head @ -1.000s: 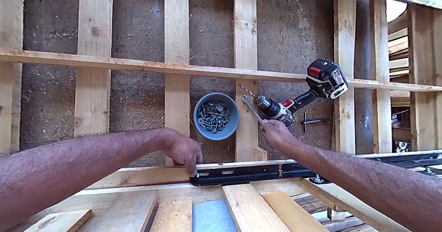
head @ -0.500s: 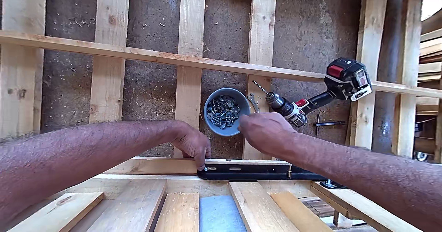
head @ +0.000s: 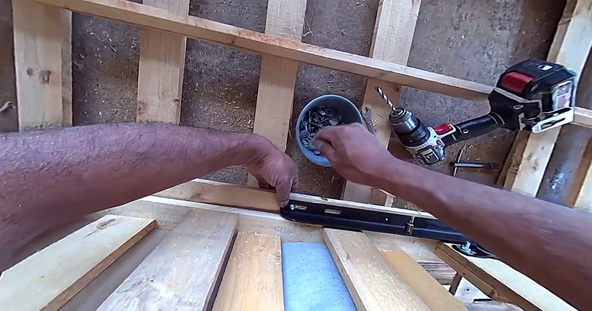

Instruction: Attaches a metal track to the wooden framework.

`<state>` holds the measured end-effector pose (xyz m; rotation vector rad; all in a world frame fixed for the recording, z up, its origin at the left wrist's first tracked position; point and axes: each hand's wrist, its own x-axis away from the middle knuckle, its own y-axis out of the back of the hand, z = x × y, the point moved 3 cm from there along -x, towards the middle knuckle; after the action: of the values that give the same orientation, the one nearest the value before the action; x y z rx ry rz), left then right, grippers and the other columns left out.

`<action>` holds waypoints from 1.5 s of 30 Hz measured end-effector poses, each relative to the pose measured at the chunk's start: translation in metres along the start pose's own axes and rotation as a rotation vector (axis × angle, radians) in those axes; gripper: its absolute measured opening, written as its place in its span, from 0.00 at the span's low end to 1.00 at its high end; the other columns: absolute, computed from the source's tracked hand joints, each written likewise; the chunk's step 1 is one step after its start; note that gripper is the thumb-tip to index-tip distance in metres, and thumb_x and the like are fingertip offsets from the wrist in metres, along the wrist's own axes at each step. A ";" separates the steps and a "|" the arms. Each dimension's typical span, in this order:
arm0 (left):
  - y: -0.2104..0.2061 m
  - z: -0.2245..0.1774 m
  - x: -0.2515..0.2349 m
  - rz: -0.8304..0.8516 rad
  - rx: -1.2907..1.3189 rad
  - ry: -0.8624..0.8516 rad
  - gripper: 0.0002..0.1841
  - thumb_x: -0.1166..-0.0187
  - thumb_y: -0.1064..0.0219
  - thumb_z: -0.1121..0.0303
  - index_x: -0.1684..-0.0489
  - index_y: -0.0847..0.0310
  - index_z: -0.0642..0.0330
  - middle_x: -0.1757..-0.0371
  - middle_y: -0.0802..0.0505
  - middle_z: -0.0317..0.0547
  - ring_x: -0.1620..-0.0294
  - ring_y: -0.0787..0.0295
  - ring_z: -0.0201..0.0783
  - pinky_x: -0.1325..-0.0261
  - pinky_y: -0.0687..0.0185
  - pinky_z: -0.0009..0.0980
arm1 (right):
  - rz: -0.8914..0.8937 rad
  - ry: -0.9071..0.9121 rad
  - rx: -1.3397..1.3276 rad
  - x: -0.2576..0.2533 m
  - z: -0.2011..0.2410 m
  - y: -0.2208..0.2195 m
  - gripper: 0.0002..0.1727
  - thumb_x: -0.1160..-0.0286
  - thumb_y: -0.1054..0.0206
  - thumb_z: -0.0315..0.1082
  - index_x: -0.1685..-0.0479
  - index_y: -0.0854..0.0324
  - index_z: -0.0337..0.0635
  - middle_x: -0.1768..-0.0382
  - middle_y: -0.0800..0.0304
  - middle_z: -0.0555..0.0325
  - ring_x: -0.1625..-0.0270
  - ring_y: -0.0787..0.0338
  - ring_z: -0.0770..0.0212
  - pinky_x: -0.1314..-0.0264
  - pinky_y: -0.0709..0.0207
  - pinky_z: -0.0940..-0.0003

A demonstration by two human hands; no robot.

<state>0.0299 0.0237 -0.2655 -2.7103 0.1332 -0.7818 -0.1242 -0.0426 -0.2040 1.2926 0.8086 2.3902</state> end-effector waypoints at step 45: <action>-0.005 0.000 -0.002 -0.098 -0.012 0.080 0.14 0.21 0.30 0.61 0.71 0.10 0.63 0.74 0.13 0.44 0.73 0.23 0.36 0.67 0.28 0.39 | -0.128 -0.115 0.350 -0.044 -0.018 -0.027 0.11 0.16 0.43 0.38 0.50 0.14 0.50 0.62 0.07 0.49 0.57 0.06 0.41 0.64 0.20 0.41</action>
<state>0.0278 0.0283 -0.2652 -2.7146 0.0235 -0.9212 -0.1151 -0.0496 -0.2579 1.4393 1.2744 2.1174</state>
